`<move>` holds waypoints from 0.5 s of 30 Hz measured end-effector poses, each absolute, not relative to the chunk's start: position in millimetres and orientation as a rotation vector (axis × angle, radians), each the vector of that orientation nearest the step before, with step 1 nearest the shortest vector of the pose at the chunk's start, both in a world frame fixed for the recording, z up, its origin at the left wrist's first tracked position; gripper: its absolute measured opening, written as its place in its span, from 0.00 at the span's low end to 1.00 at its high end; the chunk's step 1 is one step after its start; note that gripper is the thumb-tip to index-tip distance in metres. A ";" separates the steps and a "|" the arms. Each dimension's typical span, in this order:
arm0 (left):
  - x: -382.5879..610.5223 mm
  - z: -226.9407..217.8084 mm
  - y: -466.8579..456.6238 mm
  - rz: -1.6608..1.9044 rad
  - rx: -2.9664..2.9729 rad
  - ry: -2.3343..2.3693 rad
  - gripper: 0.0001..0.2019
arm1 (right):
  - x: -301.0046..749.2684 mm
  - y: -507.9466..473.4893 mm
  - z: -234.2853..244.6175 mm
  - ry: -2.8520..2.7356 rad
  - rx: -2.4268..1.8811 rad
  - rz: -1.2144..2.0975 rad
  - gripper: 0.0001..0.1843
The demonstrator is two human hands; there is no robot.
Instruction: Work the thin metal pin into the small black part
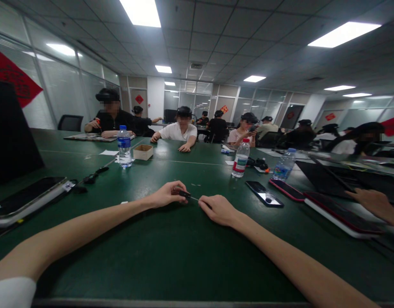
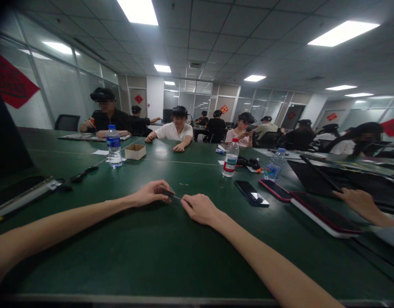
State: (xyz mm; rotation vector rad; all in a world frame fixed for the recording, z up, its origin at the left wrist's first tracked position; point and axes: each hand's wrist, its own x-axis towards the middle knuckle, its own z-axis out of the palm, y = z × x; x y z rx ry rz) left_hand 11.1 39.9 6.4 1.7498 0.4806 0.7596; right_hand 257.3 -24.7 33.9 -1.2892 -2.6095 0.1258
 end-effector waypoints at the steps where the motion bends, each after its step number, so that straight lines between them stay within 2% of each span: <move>1: 11.3 6.5 39.2 0.753 1.744 0.477 0.17 | 257.0 -25.3 34.7 -2.606 -1.299 0.122 0.19; 15: 12.6 10.5 37.6 0.734 1.939 0.578 0.15 | 256.5 -27.2 40.0 -2.605 -1.384 0.092 0.20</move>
